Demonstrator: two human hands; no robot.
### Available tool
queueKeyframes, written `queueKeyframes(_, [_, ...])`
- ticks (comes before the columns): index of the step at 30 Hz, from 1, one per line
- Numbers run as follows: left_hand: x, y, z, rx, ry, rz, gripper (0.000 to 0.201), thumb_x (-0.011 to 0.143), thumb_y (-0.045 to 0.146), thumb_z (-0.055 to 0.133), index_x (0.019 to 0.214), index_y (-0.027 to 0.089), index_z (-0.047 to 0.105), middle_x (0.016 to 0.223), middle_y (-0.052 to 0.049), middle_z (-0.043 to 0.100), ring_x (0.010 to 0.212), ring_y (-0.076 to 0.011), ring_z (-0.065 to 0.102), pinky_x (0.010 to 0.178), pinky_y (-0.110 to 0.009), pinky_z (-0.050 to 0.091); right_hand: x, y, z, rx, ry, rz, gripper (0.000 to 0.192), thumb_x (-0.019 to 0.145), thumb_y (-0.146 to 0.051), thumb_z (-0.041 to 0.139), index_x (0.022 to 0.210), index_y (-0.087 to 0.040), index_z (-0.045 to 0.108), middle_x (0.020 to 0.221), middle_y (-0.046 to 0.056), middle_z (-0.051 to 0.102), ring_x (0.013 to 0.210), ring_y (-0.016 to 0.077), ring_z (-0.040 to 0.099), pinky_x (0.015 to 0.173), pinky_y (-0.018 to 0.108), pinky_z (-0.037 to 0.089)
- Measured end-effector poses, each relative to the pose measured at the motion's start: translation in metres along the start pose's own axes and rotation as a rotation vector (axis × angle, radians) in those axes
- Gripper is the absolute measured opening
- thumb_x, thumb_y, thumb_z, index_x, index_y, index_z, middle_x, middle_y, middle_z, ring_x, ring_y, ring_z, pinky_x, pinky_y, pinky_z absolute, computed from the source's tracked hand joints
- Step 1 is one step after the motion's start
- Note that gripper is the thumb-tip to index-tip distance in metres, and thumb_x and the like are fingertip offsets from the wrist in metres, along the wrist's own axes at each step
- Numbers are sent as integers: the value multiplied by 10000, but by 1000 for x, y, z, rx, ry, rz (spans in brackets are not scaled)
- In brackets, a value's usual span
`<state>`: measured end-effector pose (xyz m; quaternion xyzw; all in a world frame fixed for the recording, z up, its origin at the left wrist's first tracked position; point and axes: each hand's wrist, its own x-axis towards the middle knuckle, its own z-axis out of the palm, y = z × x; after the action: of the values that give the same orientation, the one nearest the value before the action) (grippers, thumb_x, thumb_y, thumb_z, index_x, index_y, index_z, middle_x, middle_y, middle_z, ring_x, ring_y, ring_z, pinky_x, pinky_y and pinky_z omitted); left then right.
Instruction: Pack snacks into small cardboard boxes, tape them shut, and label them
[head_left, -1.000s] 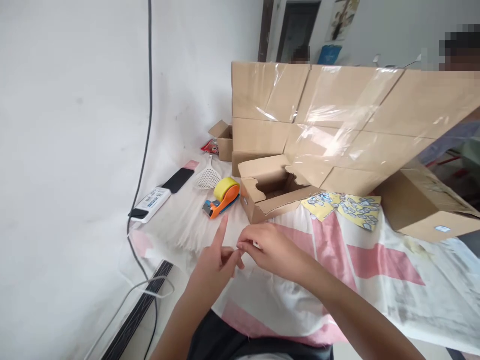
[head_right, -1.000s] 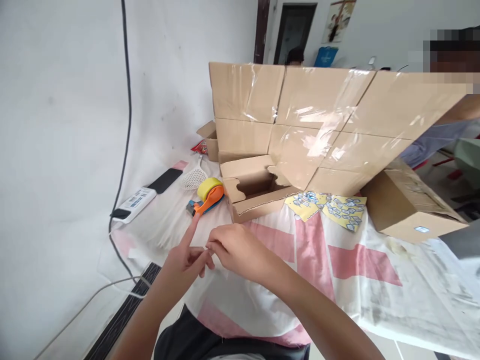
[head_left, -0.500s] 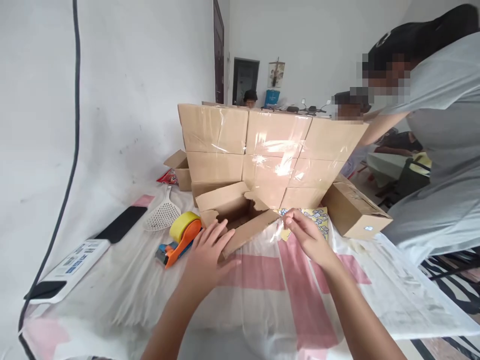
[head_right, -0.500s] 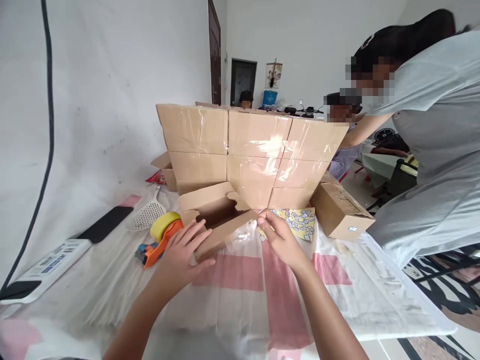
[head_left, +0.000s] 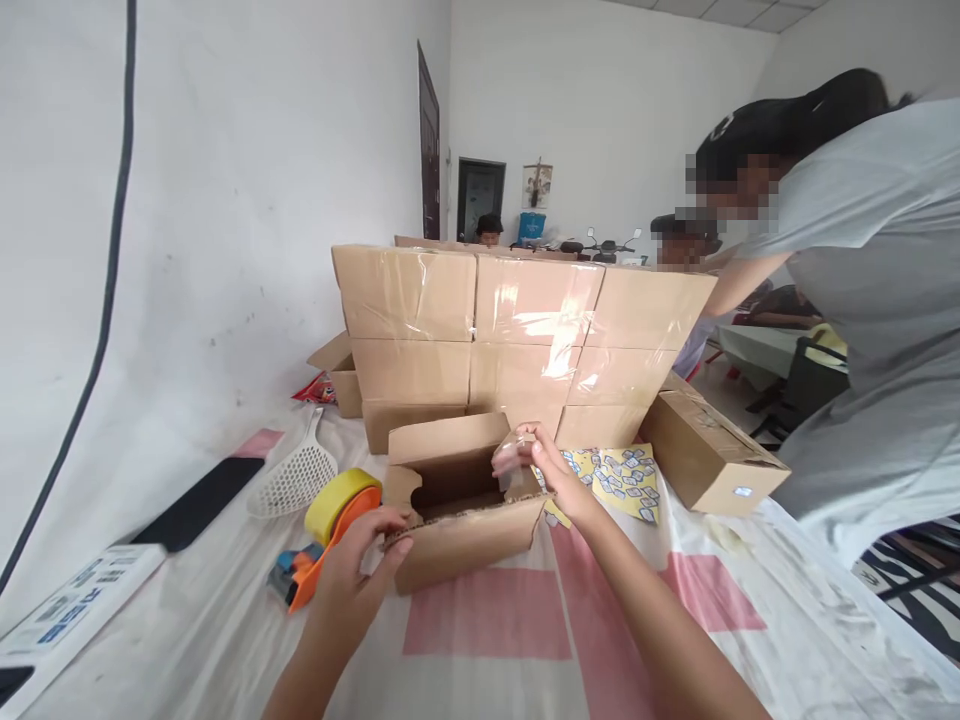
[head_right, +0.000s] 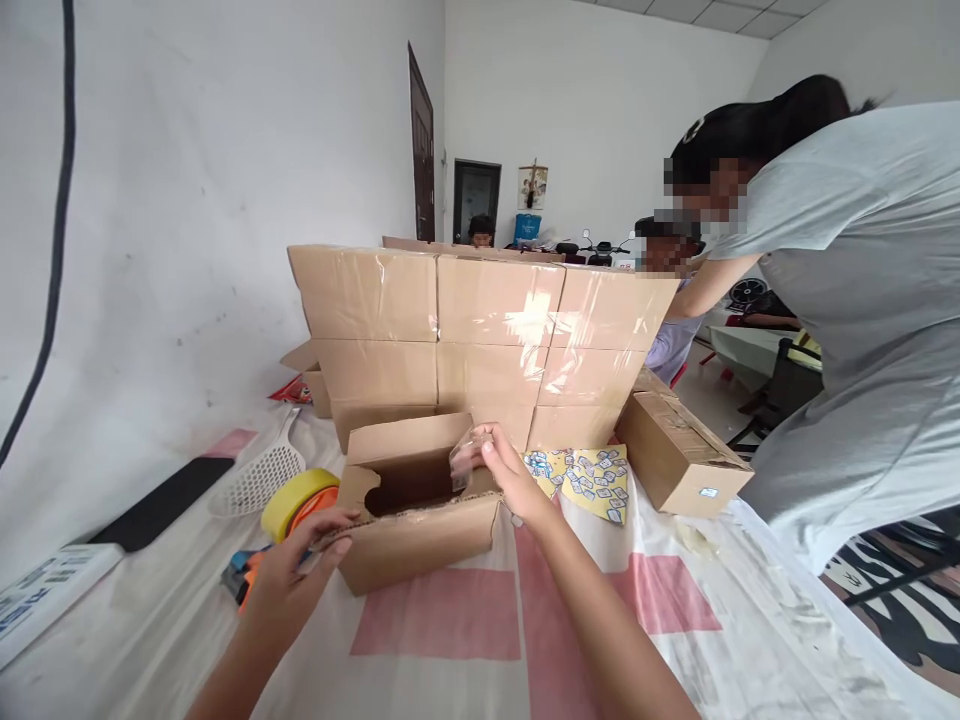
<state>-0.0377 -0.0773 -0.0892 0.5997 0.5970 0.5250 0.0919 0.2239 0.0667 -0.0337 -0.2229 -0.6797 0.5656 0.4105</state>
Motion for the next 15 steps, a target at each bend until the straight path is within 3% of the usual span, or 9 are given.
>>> queueKeyframes(3, [12,1,6,65,213,-211,366,854,530,666,1065,232,631,941,-75,762,912,-278,748,822,-395,608,2,3,0,186,200,-102,418,977,-678,469,1135,-295,410,1039,66,745,966,272,753,887,453,555])
queueKeyframes(5, [23,5,8,179,242,-215,462,843,504,660,1185,200,597,1061,-122,727,980,-300,727,885,-446,594,4,0,-2,275,356,-201,380,948,-623,557,1100,-303,419,1025,51,739,1004,275,743,888,448,555])
queueKeyframes(8, [41,16,7,415,131,-80,592,856,374,586,1400,149,519,1432,-220,542,1316,-376,554,1061,-541,500,3,-12,-6,292,453,-264,309,924,-501,634,1053,-304,435,997,34,737,991,268,743,892,440,549])
queueKeyframes(10, [53,29,8,564,42,-16,686,865,284,542,1528,171,409,1632,-202,337,1503,-404,327,1165,-614,369,-2,-23,-6,249,429,-259,264,942,-476,619,1052,-306,450,971,23,737,965,258,743,890,434,545])
queueKeyframes(12, [64,41,12,670,-42,10,754,861,221,513,1589,203,320,1706,-155,214,1566,-399,187,1205,-684,238,-7,-34,-2,166,379,-242,233,964,-494,592,1043,-300,489,951,21,729,964,248,730,919,429,535])
queueKeyframes(15, [79,51,23,747,-148,4,790,836,171,487,1602,197,293,1661,-163,332,1552,-377,235,1212,-727,111,-13,-47,7,-34,305,-186,298,977,-568,551,976,-271,573,963,38,706,964,240,691,923,395,519])
